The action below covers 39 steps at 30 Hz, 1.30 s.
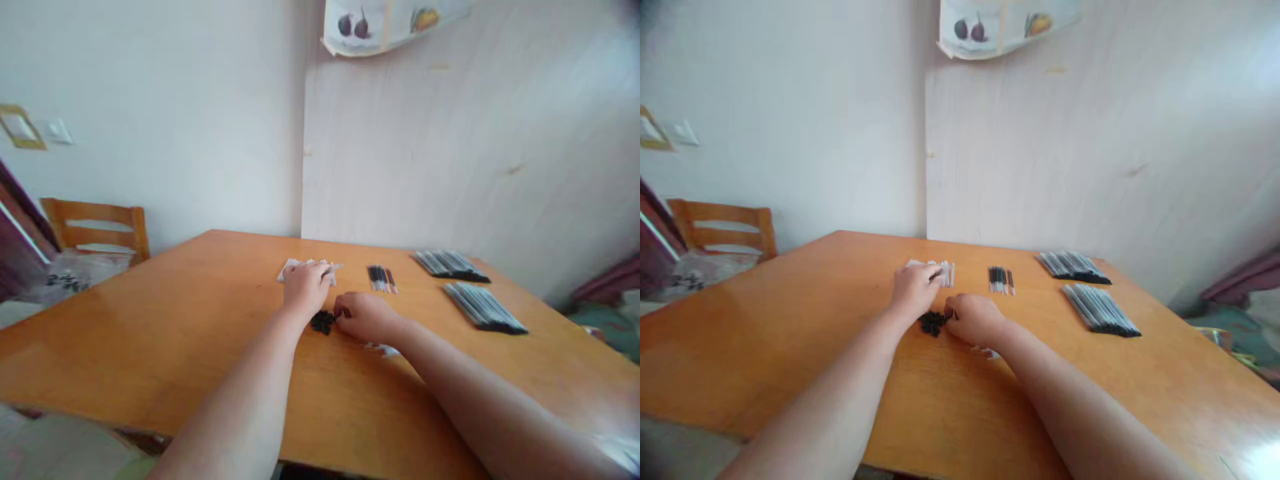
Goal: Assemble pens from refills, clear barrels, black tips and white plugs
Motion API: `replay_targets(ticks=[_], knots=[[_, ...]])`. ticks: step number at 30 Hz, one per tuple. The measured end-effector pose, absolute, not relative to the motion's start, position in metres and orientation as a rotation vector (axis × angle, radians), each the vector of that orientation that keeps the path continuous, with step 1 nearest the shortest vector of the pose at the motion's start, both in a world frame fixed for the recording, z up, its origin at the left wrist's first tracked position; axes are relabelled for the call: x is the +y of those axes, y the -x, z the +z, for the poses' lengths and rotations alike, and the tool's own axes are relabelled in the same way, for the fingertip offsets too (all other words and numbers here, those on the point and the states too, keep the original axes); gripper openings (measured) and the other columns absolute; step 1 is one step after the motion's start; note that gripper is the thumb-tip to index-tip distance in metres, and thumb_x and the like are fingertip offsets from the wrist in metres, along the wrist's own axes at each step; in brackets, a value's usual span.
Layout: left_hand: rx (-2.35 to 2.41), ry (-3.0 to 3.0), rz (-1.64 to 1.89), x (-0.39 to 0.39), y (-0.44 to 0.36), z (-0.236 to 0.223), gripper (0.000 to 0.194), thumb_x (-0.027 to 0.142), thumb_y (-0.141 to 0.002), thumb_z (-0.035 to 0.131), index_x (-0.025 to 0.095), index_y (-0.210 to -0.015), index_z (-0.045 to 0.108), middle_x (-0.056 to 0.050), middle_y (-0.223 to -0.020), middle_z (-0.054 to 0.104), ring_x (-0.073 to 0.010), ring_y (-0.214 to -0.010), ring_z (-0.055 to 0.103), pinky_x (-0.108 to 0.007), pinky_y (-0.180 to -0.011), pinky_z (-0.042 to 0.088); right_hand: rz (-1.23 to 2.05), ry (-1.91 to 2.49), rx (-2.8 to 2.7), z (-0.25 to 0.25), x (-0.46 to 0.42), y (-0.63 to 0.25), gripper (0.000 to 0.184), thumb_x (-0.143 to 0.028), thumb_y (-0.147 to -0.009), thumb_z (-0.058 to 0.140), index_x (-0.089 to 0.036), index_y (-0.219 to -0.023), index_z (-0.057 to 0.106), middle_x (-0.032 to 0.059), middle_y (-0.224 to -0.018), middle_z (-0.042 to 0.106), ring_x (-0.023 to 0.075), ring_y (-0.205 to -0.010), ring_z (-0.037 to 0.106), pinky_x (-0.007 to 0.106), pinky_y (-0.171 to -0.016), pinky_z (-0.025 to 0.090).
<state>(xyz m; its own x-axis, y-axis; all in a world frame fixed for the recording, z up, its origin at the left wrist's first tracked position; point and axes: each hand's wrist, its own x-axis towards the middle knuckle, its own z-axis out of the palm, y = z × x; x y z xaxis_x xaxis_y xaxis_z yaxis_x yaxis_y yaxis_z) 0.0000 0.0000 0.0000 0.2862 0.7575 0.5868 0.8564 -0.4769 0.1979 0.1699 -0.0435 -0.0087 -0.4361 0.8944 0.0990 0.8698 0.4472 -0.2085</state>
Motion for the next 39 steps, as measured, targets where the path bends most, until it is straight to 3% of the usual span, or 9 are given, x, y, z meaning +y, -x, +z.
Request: replay_targets(ticks=[9, 15, 24, 39], knots=[[-1.540, 2.432, -0.970, -0.001, -0.001, 0.002, 0.017, 0.028, -0.089, 0.048, 0.026, -0.083, 0.065, -0.001, -0.090, 0.072, -0.0219, -0.090, 0.060, -0.036, -0.078, 0.030, 0.155, 1.598, -2.474, -0.004, -0.046, -0.163, 0.017, -0.028, -0.079, 0.056, -0.023, -0.090, 0.068, 0.0048, -0.089, 0.070, 0.0187, -0.079, 0.062, 0.026, -0.063, 0.037], [-1.517, 2.428, -0.995, -0.001, -0.001, 0.001, 0.019, 0.029, -0.090, 0.049, 0.027, -0.083, 0.066, 0.000, -0.092, 0.072, -0.0211, -0.090, 0.060, -0.036, -0.076, 0.030, 0.363, 1.452, -2.163, 0.002, -0.036, -0.177, 0.009, -0.018, -0.073, 0.058, -0.018, -0.080, 0.064, 0.0015, -0.072, 0.067, 0.0132, -0.065, 0.058, 0.023, -0.058, 0.038], [-1.510, 2.507, -0.988, -0.003, -0.004, 0.000, 0.021, 0.035, -0.091, 0.050, 0.029, -0.093, 0.070, -0.003, -0.098, 0.073, -0.0219, -0.096, 0.060, -0.037, -0.082, 0.031, 0.601, 1.282, -1.699, 0.013, -0.024, -0.201, 0.008, -0.025, -0.075, 0.060, -0.020, -0.080, 0.057, -0.0009, -0.064, 0.060, 0.0121, -0.056, 0.055, 0.024, -0.052, 0.042], [-1.453, 2.531, -0.968, -0.005, -0.009, -0.002, 0.023, 0.034, -0.091, 0.051, 0.033, -0.099, 0.072, -0.003, -0.096, 0.072, -0.0234, -0.097, 0.059, -0.039, -0.084, 0.030, 0.398, 1.323, -1.779, 0.002, -0.016, -0.202, 0.010, -0.030, -0.077, 0.059, -0.021, -0.083, 0.061, -0.0010, -0.067, 0.063, 0.0119, -0.059, 0.054, 0.024, -0.056, 0.041]])
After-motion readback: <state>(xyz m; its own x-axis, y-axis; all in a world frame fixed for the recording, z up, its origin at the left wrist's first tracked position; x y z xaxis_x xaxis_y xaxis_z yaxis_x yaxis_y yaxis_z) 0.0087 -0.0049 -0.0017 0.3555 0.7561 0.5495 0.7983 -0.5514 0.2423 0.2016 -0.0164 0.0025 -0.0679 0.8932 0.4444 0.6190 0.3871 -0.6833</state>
